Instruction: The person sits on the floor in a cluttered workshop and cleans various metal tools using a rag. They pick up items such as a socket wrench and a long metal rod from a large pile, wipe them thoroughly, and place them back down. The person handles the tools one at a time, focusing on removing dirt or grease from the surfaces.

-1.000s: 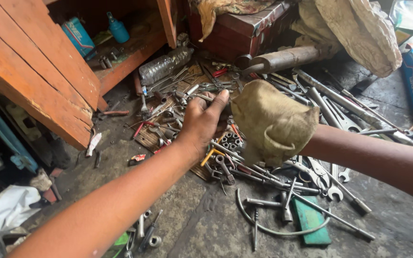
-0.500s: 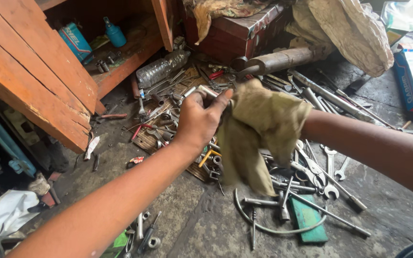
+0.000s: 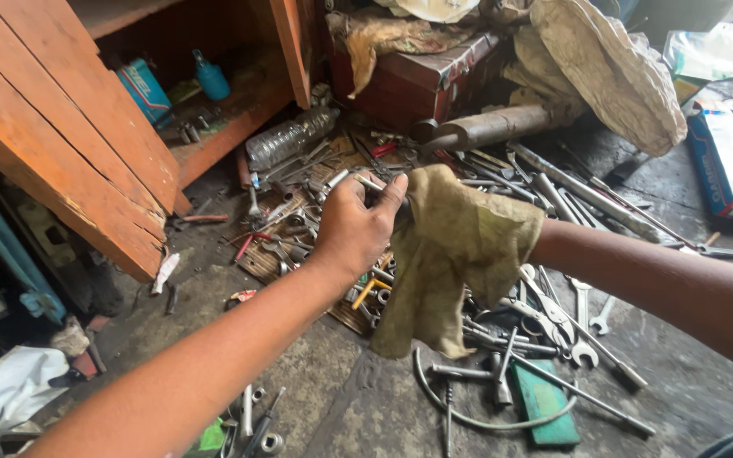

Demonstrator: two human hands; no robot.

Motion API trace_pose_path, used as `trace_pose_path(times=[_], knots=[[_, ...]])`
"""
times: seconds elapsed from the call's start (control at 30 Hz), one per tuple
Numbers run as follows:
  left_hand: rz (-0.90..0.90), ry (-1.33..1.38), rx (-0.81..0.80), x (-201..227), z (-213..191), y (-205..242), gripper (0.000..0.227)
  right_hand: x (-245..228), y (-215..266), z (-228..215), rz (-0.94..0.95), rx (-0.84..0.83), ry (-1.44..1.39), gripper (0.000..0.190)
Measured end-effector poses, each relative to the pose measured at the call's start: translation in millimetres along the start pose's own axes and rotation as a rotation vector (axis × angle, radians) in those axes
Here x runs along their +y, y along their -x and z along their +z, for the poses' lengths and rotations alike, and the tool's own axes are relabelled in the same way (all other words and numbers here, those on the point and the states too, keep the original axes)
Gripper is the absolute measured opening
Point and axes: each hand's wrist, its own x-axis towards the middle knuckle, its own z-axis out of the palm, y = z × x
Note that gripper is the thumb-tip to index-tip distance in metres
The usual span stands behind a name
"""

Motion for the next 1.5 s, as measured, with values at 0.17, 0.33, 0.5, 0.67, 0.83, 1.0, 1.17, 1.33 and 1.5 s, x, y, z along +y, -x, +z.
trace_pose_path(times=[0.17,0.33,0.5,0.67,0.83,1.0,1.17,1.33,1.5], knots=[[-0.148,-0.077,0.023,10.6,-4.0,-0.7,0.044,-4.5,27.4,-3.8,0.100,-0.139,-0.264,0.028],[-0.087,0.047,-0.036,14.7,0.8,4.2,0.036,-0.9,5.4,9.9,0.030,-0.016,-0.014,0.030],[0.087,0.269,-0.209,15.4,-3.2,3.2,0.026,-8.2,29.9,4.5,0.049,-0.043,-0.136,0.032],[-0.002,0.327,-0.282,12.8,-18.3,-2.6,0.021,-14.0,7.5,1.5,0.016,-0.029,-0.043,0.034],[-0.095,-0.112,-0.103,10.6,-26.3,-14.3,0.039,-17.3,-19.5,13.5,-0.075,0.038,0.046,0.035],[-0.069,0.009,-0.059,16.4,-22.6,-9.6,0.030,-13.0,-13.4,30.7,-0.150,0.206,0.177,0.037],[0.004,0.166,-0.144,26.3,-14.1,7.6,0.028,-26.1,23.4,21.6,-0.083,0.069,-0.007,0.039],[0.191,0.184,-0.167,17.1,-13.1,5.4,0.025,-46.1,25.6,6.5,-0.070,0.183,0.055,0.041],[-0.092,0.373,-0.171,5.0,-22.0,-2.1,0.028,-60.0,25.3,4.4,-0.002,0.062,-0.278,0.051]])
